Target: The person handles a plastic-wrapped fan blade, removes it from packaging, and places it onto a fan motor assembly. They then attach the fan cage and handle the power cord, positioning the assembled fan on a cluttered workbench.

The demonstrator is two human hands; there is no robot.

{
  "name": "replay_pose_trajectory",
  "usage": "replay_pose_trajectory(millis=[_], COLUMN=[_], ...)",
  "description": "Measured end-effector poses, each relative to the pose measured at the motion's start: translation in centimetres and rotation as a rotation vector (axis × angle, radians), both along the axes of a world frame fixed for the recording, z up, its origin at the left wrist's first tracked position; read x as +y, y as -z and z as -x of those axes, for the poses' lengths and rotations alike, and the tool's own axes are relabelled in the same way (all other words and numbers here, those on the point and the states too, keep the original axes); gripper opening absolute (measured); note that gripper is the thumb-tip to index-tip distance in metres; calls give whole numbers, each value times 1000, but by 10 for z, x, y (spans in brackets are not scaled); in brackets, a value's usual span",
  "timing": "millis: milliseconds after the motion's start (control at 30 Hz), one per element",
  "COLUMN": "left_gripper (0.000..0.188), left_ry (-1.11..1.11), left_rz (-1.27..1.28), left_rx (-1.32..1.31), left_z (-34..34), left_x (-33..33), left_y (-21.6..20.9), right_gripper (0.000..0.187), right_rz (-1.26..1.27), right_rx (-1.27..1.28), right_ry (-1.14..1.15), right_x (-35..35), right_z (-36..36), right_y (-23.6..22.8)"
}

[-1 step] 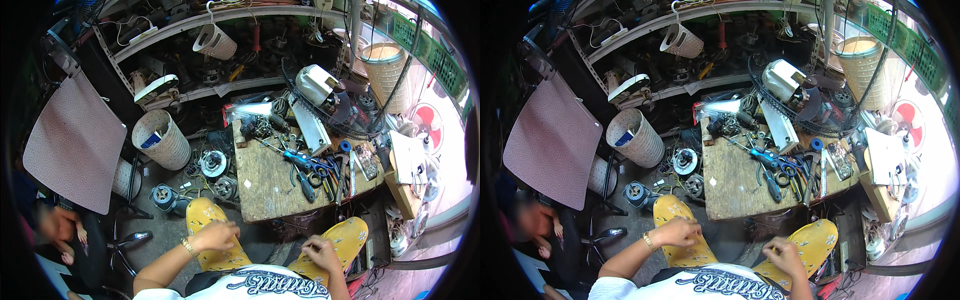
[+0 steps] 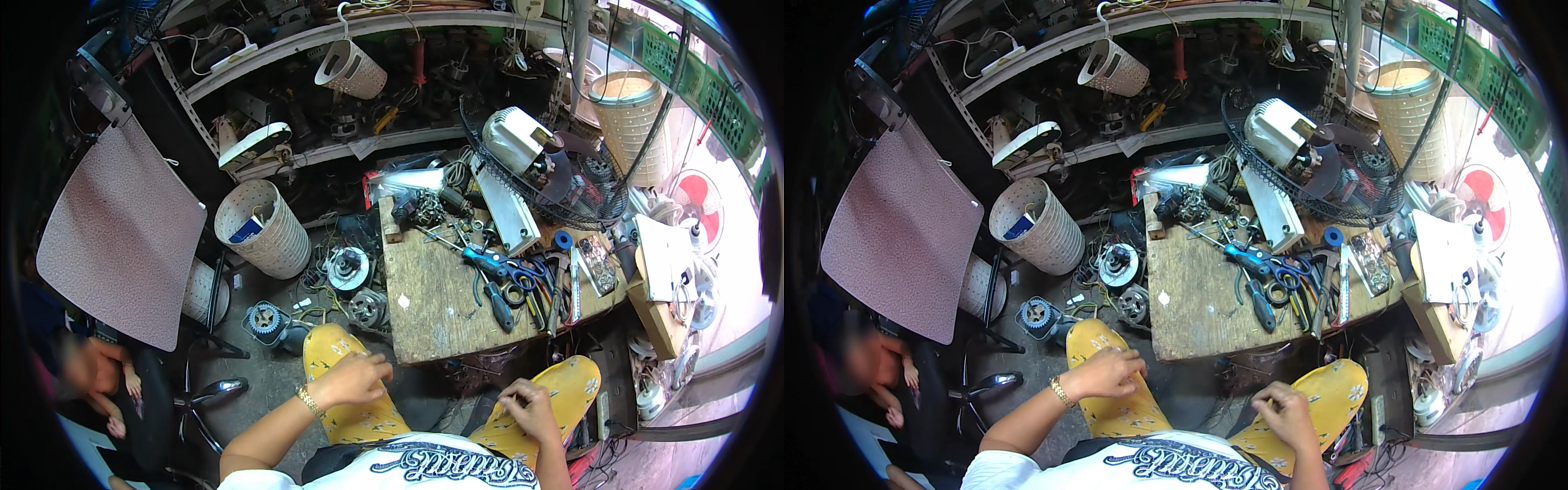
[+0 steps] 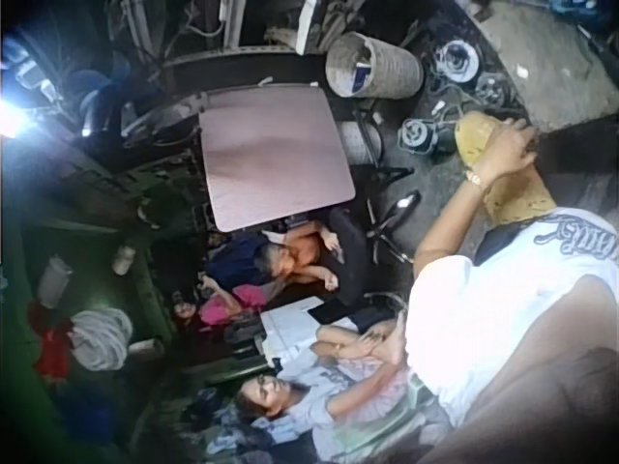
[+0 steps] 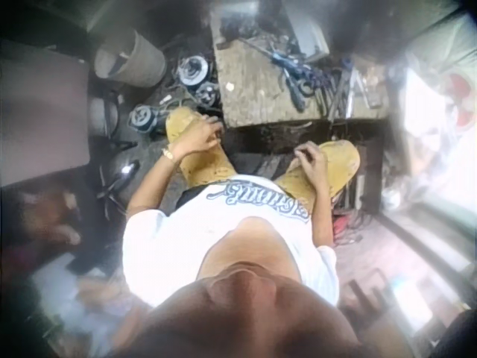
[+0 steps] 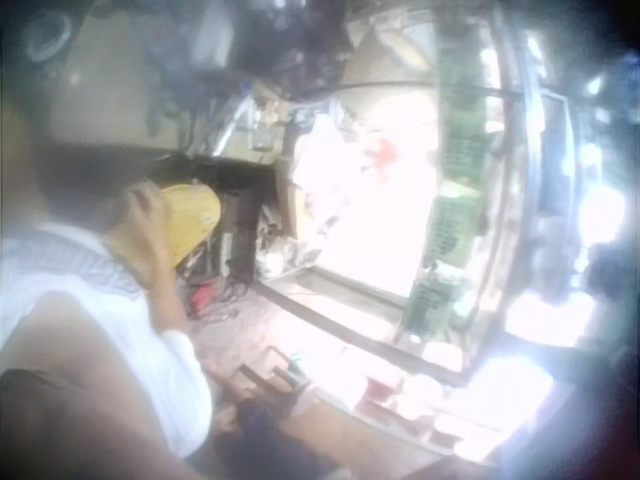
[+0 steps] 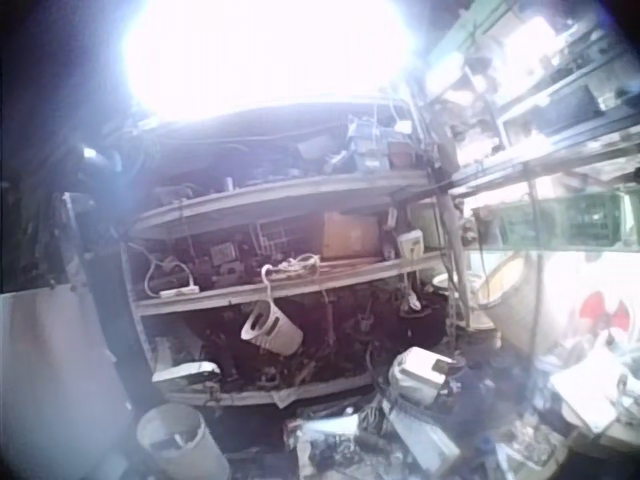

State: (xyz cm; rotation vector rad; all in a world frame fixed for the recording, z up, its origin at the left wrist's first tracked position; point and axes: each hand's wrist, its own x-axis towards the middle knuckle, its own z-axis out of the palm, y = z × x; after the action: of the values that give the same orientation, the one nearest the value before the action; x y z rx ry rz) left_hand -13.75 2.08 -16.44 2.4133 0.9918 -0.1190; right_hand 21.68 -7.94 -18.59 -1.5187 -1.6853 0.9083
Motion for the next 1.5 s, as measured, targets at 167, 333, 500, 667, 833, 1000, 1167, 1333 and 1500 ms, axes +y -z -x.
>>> replay_pose_trajectory(millis=[167,333,500,667,833,1000,1167,1333,1500], left_gripper=[35,57,64,65,63,64,65,65,64], left_ry=[-108,-409,-631,-539,-662,-624,-407,-318,-464], left_rz=[-141,-427,-584,-574,-490,-482,-492,-442,-467], left_rx=[-151,-262,-290,-218,-320,-307,-166,-246,-320], left_z=[-20,-41,-73,-93,-82,-82,-82,-70,-8], left_x=[28,96,162,165,168,168,162,157,141], left_y=[10,54,95,116,118,119,112,118,83], right_gripper=[7,8,9,9,10,8,8,8,9], right_rz=[-197,-423,-522,-472,-433,-427,-441,-449,-455], right_rx=[-149,-285,-379,-333,-295,-324,-338,-352,-364], right_ry=[190,102,-7,-47,-64,-152,-167,-156,-133], right_x=[18,74,153,162,164,169,177,181,172], right_z=[-11,-14,9,13,25,39,47,49,41], right_y=[-7,-20,-41,6,11,18,11,14,10])
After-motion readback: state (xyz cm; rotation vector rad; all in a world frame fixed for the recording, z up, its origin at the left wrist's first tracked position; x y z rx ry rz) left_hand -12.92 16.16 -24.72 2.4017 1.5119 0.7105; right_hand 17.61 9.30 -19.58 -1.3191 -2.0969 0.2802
